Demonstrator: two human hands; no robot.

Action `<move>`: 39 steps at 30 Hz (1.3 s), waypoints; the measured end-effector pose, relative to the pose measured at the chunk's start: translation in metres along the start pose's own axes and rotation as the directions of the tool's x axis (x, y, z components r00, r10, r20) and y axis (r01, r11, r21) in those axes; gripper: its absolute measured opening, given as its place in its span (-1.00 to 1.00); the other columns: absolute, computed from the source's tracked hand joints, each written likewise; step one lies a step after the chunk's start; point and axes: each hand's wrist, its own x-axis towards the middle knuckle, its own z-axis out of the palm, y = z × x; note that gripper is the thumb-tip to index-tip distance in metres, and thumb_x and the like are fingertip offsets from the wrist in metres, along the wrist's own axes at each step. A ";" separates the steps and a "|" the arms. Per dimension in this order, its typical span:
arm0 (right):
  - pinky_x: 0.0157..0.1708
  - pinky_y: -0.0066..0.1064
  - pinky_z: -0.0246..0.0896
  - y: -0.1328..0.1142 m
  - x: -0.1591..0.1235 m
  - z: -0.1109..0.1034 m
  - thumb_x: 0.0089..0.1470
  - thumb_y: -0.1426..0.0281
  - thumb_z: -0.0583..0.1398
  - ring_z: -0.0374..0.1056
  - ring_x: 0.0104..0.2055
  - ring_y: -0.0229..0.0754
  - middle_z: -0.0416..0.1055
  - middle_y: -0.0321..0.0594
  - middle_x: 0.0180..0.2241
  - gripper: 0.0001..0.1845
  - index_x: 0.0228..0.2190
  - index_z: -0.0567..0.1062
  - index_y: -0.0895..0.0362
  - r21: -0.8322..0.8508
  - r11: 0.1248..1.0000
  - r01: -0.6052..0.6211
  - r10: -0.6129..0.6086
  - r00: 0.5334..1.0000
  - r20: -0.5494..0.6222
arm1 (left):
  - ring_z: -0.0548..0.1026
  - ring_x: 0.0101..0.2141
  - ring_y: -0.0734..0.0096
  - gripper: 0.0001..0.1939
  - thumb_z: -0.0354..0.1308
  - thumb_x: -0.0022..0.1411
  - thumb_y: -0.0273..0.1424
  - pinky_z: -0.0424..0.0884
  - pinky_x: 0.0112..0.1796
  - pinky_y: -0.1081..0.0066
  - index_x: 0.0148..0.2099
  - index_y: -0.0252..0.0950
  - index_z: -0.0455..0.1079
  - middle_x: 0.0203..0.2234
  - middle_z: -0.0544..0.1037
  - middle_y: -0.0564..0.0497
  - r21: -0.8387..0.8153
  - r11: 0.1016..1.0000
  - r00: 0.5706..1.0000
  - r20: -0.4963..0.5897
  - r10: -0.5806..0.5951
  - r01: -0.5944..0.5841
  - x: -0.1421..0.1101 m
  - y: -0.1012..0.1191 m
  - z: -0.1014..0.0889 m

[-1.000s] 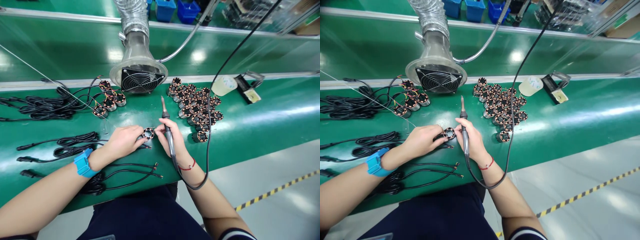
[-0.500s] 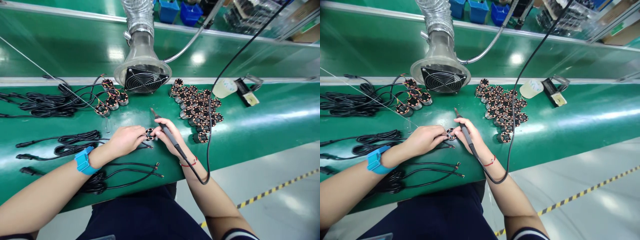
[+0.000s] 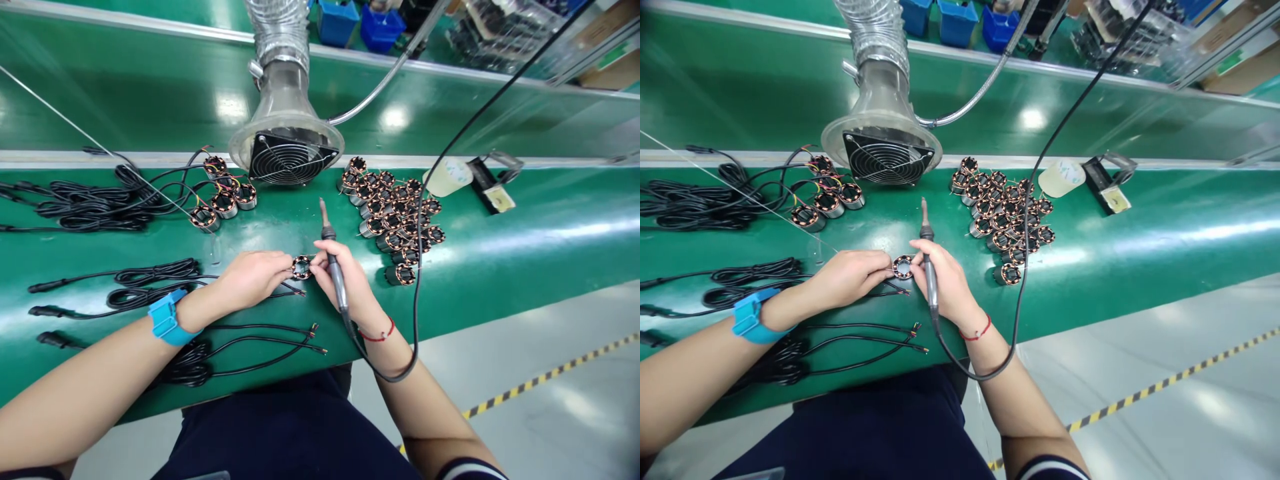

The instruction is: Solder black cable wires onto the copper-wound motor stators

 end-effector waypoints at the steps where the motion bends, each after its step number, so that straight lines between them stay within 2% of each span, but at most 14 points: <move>1: -0.18 -0.32 0.37 0.001 0.000 -0.003 0.17 0.41 0.17 0.38 -0.27 -0.25 0.39 -0.26 -0.24 -0.56 0.07 0.23 -0.03 0.029 0.999 -0.020 0.021 0.999 -0.035 | 0.44 -0.41 0.39 -0.78 -0.01 0.38 -0.36 0.19 -0.41 0.41 -0.34 -0.27 0.34 -0.44 0.50 0.05 -0.007 1.000 1.000 0.008 -0.012 0.012 0.000 0.000 0.000; 3: -0.20 -0.36 0.38 0.004 0.002 -0.009 0.15 0.42 0.18 0.39 -0.27 -0.28 0.38 -0.25 -0.19 -0.52 0.08 0.21 -0.03 0.069 0.996 -0.064 0.069 0.995 -0.072 | 0.45 -0.39 0.38 -0.77 -0.02 0.38 -0.34 0.20 -0.40 0.41 -0.32 -0.27 0.35 -0.42 0.51 0.04 -0.019 0.999 0.999 0.032 -0.039 0.039 0.000 0.000 -0.001; 6: -0.11 -0.32 0.35 0.008 0.004 -0.015 0.14 0.46 0.16 0.40 -0.16 -0.25 0.39 -0.22 -0.12 -0.49 0.10 0.21 -0.03 0.032 0.994 -0.105 0.104 0.994 0.011 | 0.48 -0.33 0.34 -0.77 -0.03 0.39 -0.33 0.23 -0.36 0.39 -0.28 -0.27 0.38 -0.34 0.54 0.02 -0.042 0.996 0.995 0.060 -0.077 0.080 0.001 0.000 -0.001; 8: -0.09 -0.30 0.33 0.008 0.007 -0.015 0.16 0.46 0.13 0.41 -0.15 -0.24 0.43 -0.25 -0.17 -0.54 0.08 0.23 -0.02 0.029 0.990 -0.134 0.133 0.990 0.047 | 0.50 -0.28 0.32 -0.80 -0.02 0.39 -0.33 0.26 -0.32 0.39 -0.21 -0.27 0.39 -0.28 0.56 0.01 -0.069 0.991 0.993 0.055 -0.108 0.112 0.001 -0.001 -0.002; 11: -0.12 -0.31 0.32 0.003 0.012 -0.010 0.18 0.45 0.11 0.42 -0.26 -0.27 0.44 -0.33 -0.32 -0.63 0.03 0.26 0.00 0.099 0.982 -0.160 0.161 0.987 -0.010 | 0.50 -0.23 0.30 -0.82 0.01 0.37 -0.32 0.28 -0.29 0.38 -0.13 -0.26 0.39 -0.22 0.56 0.02 -0.098 0.986 0.990 0.030 -0.135 0.137 0.000 -0.002 -0.001; 14: -0.15 -0.35 0.33 -0.002 0.019 -0.006 0.13 0.44 0.17 0.41 -0.30 -0.29 0.44 -0.36 -0.35 -0.60 0.01 0.27 0.02 0.190 0.971 -0.147 0.153 0.988 -0.015 | 0.50 -0.23 0.30 -0.81 -0.01 0.38 -0.31 0.29 -0.28 0.38 -0.13 -0.26 0.40 -0.23 0.55 0.01 -0.097 0.987 0.991 0.038 -0.129 0.132 0.000 -0.004 -0.001; 20: -0.26 -0.43 0.33 0.001 0.033 -0.005 0.05 0.36 0.26 0.36 -0.37 -0.34 0.41 -0.36 -0.38 -0.54 -0.01 0.27 0.07 0.448 0.858 -0.252 0.172 0.962 0.212 | 0.49 -0.26 0.34 -0.76 -0.05 0.39 -0.31 0.27 -0.31 0.41 -0.18 -0.25 0.42 -0.27 0.53 0.01 -0.075 0.991 0.993 0.048 -0.106 0.110 0.000 -0.005 -0.001; 23: -0.33 -0.46 0.27 0.003 0.036 -0.006 0.06 0.37 0.26 0.29 -0.41 -0.36 0.34 -0.40 -0.41 -0.52 0.00 0.26 0.09 0.438 0.849 -0.296 0.169 0.937 0.306 | 0.46 -0.33 0.37 -0.72 -0.08 0.39 -0.32 0.24 -0.36 0.42 -0.27 -0.27 0.41 -0.35 0.49 0.01 -0.041 0.996 0.997 0.030 -0.075 0.076 0.000 -0.007 0.000; 25: -0.36 -0.46 0.23 0.001 0.037 -0.006 0.07 0.38 0.24 0.24 -0.44 -0.37 0.29 -0.42 -0.42 -0.54 0.00 0.25 0.09 0.397 0.873 -0.285 0.155 0.932 0.328 | 0.44 -0.35 0.38 -0.70 -0.10 0.39 -0.34 0.23 -0.37 0.42 -0.30 -0.28 0.40 -0.39 0.47 0.01 -0.044 0.998 0.998 0.020 -0.053 0.054 0.001 -0.007 0.001; 30: -0.35 -0.44 0.22 -0.005 0.037 -0.009 0.11 0.44 0.17 0.21 -0.44 -0.35 0.25 -0.42 -0.43 -0.59 0.00 0.26 0.07 0.248 0.949 -0.194 0.118 0.950 0.290 | 0.41 -0.34 0.37 -0.73 -0.06 0.36 -0.33 0.22 -0.34 0.40 -0.33 -0.29 0.39 -0.38 0.47 0.01 -0.167 0.979 0.993 0.054 -0.106 0.113 0.002 -0.008 -0.004; 34: -0.31 -0.42 0.28 -0.007 0.024 -0.010 0.11 0.39 0.21 0.31 -0.37 -0.32 0.36 -0.33 -0.33 -0.53 0.03 0.21 0.06 0.312 0.919 -0.240 0.195 0.966 0.169 | 0.38 -0.38 0.42 -0.70 -0.02 0.33 -0.26 0.23 -0.33 0.42 -0.37 -0.30 0.38 -0.43 0.45 0.05 -0.385 0.900 0.979 0.076 -0.189 0.204 0.003 -0.013 -0.013; 36: -0.24 -0.38 0.32 -0.008 0.014 -0.008 0.09 0.37 0.24 0.37 -0.25 -0.27 0.39 -0.25 -0.22 -0.45 0.07 0.17 0.04 0.274 0.934 -0.231 0.207 0.972 0.114 | 0.34 -0.43 0.45 -0.71 -0.01 0.30 -0.26 0.22 -0.36 0.44 -0.39 -0.30 0.37 -0.49 0.42 0.08 -0.459 0.859 0.973 0.132 -0.188 0.228 0.003 -0.017 -0.017; 39: -0.03 -0.22 0.32 -0.011 0.000 0.000 0.04 0.37 0.31 0.34 0.00 -0.14 0.35 -0.14 -0.03 -0.30 0.13 0.12 -0.01 0.124 0.974 -0.191 0.178 0.978 0.107 | 0.28 -0.47 0.49 -0.74 0.03 0.26 -0.25 0.20 -0.39 0.46 -0.38 -0.31 0.36 -0.53 0.37 0.12 -0.536 0.795 0.955 0.235 -0.183 0.284 0.003 -0.023 -0.021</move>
